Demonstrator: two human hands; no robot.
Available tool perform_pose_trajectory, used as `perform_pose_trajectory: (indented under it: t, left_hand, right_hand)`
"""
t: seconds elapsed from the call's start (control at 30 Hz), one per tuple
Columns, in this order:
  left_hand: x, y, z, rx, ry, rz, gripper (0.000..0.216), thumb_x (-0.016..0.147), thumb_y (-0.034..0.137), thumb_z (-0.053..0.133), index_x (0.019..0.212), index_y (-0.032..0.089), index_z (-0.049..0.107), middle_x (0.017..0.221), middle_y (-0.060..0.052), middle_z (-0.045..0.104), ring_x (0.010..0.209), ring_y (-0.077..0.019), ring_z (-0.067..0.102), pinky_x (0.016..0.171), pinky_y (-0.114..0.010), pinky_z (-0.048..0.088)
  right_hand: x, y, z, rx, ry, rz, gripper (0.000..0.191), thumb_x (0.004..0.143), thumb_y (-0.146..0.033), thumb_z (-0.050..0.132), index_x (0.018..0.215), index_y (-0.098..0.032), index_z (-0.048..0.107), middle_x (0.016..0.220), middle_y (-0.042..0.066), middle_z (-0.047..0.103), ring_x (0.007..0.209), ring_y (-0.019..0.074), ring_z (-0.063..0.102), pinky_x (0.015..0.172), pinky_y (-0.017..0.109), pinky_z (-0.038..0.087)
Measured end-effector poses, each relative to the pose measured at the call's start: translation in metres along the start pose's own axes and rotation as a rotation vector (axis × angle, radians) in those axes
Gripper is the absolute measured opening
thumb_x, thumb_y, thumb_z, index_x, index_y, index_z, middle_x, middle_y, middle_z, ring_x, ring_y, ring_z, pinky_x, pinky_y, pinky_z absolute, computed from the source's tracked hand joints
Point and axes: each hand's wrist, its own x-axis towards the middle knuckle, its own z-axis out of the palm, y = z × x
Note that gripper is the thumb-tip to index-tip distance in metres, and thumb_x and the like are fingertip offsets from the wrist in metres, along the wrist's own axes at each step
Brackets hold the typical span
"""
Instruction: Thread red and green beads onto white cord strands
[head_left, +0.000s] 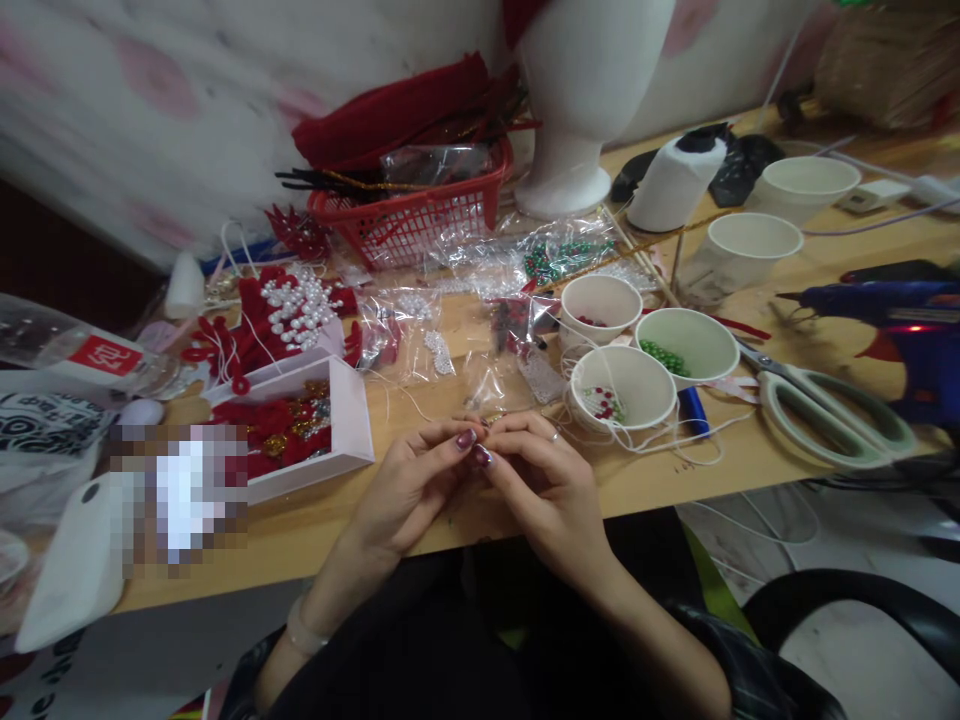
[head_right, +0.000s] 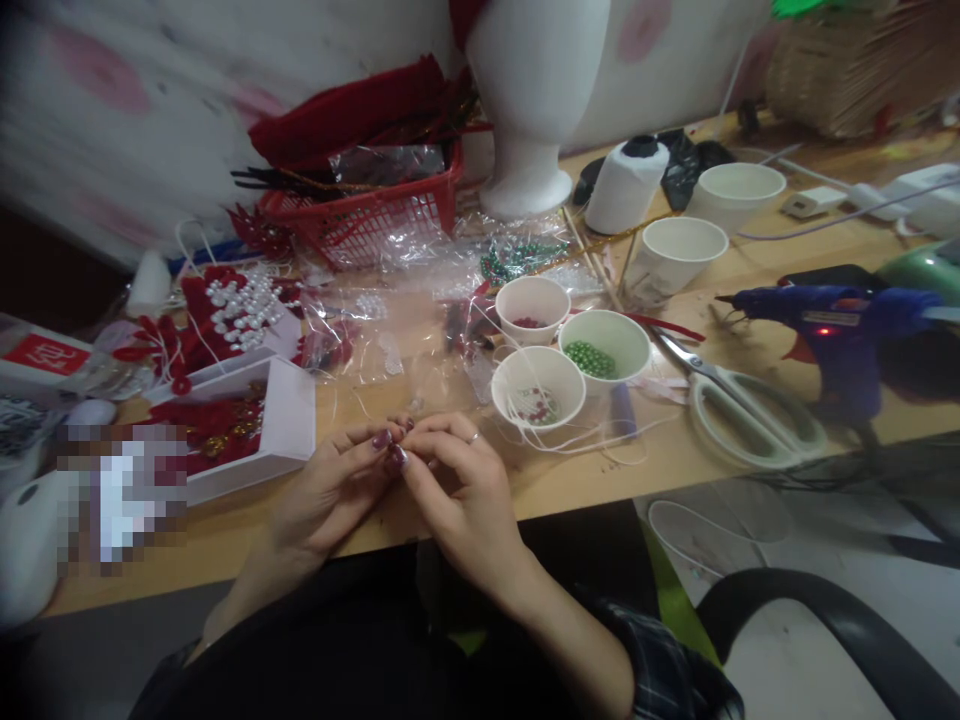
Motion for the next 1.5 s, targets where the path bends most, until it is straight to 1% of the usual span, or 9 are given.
perform_pose_trajectory:
  t: [0.17, 0.27, 0.4, 0.63, 0.83, 1.07, 1.2, 1.3, 1.5]
  left_hand:
    - [0.001, 0.0, -0.001, -0.014, -0.005, -0.025, 0.021, 0.063, 0.024, 0.09, 0.077, 0.014, 0.079, 0.084, -0.003, 0.071, 0.075, -0.0076, 0.064, 0.072, -0.014, 0.052]
    - [0.001, -0.002, -0.002, 0.002, 0.024, 0.023, 0.018, 0.063, 0.023, 0.09, 0.073, 0.014, 0.078, 0.089, -0.002, 0.07, 0.079, -0.0086, 0.065, 0.074, -0.015, 0.053]
    - [0.0, -0.004, -0.003, 0.061, 0.063, 0.074, 0.018, 0.065, 0.025, 0.089, 0.077, 0.017, 0.079, 0.088, 0.0, 0.068, 0.079, -0.0078, 0.064, 0.073, -0.014, 0.052]
    - [-0.004, -0.003, -0.005, 0.378, 0.064, 0.273, 0.011, 0.073, 0.03, 0.083, 0.078, 0.022, 0.079, 0.091, 0.0, 0.062, 0.081, -0.0087, 0.06, 0.073, -0.017, 0.049]
    - [-0.006, -0.002, -0.013, 0.592, 0.066, 0.467, 0.005, 0.074, 0.027, 0.083, 0.076, 0.027, 0.078, 0.084, 0.002, 0.054, 0.08, -0.0078, 0.053, 0.07, -0.016, 0.043]
    - [-0.005, -0.001, -0.012, 0.657, 0.099, 0.439, 0.009, 0.082, 0.029, 0.074, 0.076, 0.023, 0.074, 0.081, 0.002, 0.055, 0.075, -0.0099, 0.053, 0.069, -0.02, 0.042]
    - [-0.006, 0.003, -0.008, 0.756, 0.105, 0.446, 0.014, 0.083, 0.03, 0.071, 0.074, 0.02, 0.072, 0.079, 0.0, 0.058, 0.075, -0.0131, 0.056, 0.069, -0.023, 0.044]
    - [-0.008, 0.006, -0.006, 0.775, 0.088, 0.425, 0.02, 0.082, 0.034, 0.071, 0.07, 0.018, 0.07, 0.077, -0.001, 0.057, 0.07, -0.0131, 0.053, 0.063, -0.023, 0.043]
    - [-0.012, 0.007, -0.006, 0.677, 0.053, 0.373, 0.027, 0.079, 0.04, 0.074, 0.068, 0.016, 0.067, 0.074, 0.0, 0.055, 0.058, -0.0092, 0.044, 0.049, -0.021, 0.034]
  right_hand:
    - [0.0, 0.002, 0.0, -0.012, -0.005, -0.004, 0.017, 0.09, -0.01, 0.063, 0.094, -0.023, 0.074, 0.094, 0.002, 0.065, 0.09, 0.012, 0.063, 0.077, 0.023, 0.052]
    - [0.001, 0.001, 0.0, -0.011, -0.009, -0.004, 0.018, 0.09, -0.011, 0.063, 0.096, -0.025, 0.074, 0.094, 0.001, 0.065, 0.091, 0.0124, 0.063, 0.076, 0.024, 0.052]
    - [0.001, -0.001, 0.0, -0.003, -0.015, -0.006, 0.019, 0.09, -0.011, 0.063, 0.098, -0.025, 0.074, 0.095, 0.002, 0.065, 0.09, 0.0138, 0.064, 0.074, 0.025, 0.052]
    - [0.002, 0.0, 0.0, -0.008, 0.003, -0.001, 0.018, 0.09, -0.011, 0.062, 0.094, -0.024, 0.073, 0.092, 0.002, 0.064, 0.088, 0.0136, 0.063, 0.073, 0.025, 0.052]
    - [0.001, 0.0, -0.002, -0.05, -0.054, -0.004, 0.018, 0.091, -0.013, 0.061, 0.096, -0.025, 0.074, 0.094, 0.003, 0.064, 0.089, 0.0139, 0.063, 0.072, 0.025, 0.052]
    - [0.0, 0.001, -0.001, -0.054, -0.03, -0.007, 0.017, 0.09, -0.013, 0.062, 0.099, -0.023, 0.073, 0.097, 0.004, 0.064, 0.092, 0.0147, 0.065, 0.075, 0.025, 0.053]
    - [0.0, 0.004, -0.002, -0.068, -0.039, -0.012, 0.02, 0.092, -0.015, 0.061, 0.102, -0.025, 0.074, 0.106, 0.006, 0.066, 0.1, 0.0158, 0.065, 0.084, 0.027, 0.053]
    - [-0.001, 0.007, -0.003, -0.053, -0.04, 0.005, 0.017, 0.092, -0.017, 0.061, 0.097, -0.026, 0.076, 0.105, 0.005, 0.067, 0.102, 0.0167, 0.065, 0.089, 0.03, 0.052]
    - [-0.001, 0.007, -0.005, -0.064, -0.051, 0.031, 0.01, 0.091, -0.026, 0.065, 0.089, -0.024, 0.074, 0.102, 0.006, 0.066, 0.101, 0.0203, 0.065, 0.088, 0.034, 0.051]
